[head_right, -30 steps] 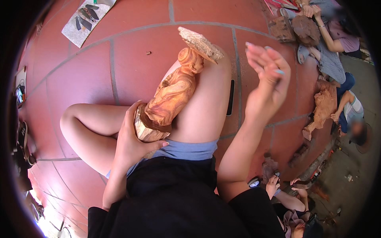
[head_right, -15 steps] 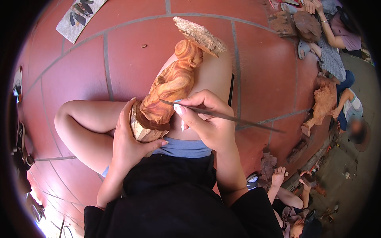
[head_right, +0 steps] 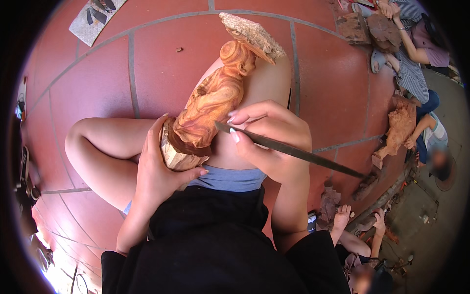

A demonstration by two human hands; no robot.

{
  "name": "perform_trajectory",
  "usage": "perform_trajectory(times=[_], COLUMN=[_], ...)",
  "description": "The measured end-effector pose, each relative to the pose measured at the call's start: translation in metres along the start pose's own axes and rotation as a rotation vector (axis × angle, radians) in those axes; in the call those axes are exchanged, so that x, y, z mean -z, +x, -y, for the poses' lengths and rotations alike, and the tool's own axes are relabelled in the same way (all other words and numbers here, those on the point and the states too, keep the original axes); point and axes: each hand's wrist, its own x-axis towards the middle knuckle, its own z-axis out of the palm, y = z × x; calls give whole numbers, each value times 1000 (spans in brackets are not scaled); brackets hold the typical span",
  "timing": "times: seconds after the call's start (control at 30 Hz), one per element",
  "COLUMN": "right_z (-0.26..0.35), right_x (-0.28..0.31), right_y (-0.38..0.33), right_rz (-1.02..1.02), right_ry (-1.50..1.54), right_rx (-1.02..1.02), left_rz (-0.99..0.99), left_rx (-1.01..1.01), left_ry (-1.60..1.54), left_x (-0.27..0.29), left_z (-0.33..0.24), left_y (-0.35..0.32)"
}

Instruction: The person carves a wooden figurine using a metal file, shaping the head and body while seated on the floor. The person rotates the piece to work on different sides and continues refining the surface.

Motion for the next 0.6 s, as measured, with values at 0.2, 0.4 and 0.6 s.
perform_trajectory(times=[0.2,0.4,0.6], right_z=[3,-3,-7], right_x=[-1,-18,-10], right_y=[-6,-10,0], right_rz=[-12,-181,42], right_ry=[42,271,126], right_rx=[-97,-140,-119], left_rz=[6,-2,-5], left_rx=[7,-1,-16], left_ry=[3,1,3], left_x=[1,2,2], left_z=[0,1,3], left_y=[0,0,-1])
